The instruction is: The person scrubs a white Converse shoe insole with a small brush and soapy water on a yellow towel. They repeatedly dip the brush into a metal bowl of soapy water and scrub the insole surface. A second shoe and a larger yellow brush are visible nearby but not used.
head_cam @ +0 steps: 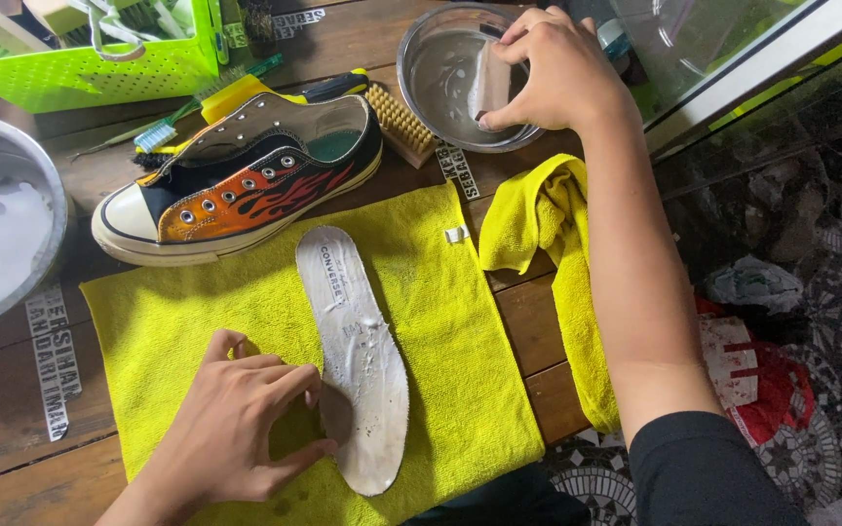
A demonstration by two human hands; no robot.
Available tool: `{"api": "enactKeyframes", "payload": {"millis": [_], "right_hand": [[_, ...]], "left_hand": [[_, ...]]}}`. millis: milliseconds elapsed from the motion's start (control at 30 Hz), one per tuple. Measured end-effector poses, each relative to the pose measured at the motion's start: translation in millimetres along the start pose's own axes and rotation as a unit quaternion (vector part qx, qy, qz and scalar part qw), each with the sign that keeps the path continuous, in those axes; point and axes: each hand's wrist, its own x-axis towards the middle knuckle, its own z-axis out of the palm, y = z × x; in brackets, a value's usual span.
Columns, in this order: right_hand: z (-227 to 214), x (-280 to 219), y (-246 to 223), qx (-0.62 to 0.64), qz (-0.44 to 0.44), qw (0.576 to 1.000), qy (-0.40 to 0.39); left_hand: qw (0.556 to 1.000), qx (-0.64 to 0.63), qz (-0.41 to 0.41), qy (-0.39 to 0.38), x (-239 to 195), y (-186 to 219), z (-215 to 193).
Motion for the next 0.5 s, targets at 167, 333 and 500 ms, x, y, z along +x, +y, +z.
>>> {"api": "enactKeyframes", "payload": {"millis": [167,333,500], "right_hand": [[-4.2,-1.8,-3.1,0.024,0.014,1.0,-0.005],[-1.2,-2.8,-2.6,0.01,0.005,1.0,0.021],[4.8,-1.0,-1.0,0.015,-0.001,0.999,0.047]], "left_hand": [[1.0,-0.004,-0.002,-0.003,-0.2,1.1,-2.2],[1.0,-0.009,0.004,-0.001,-0.1,-0.2,-1.4],[1.0,-0.006,0.016,-0.005,-0.3,-1.0,-5.9]]}}
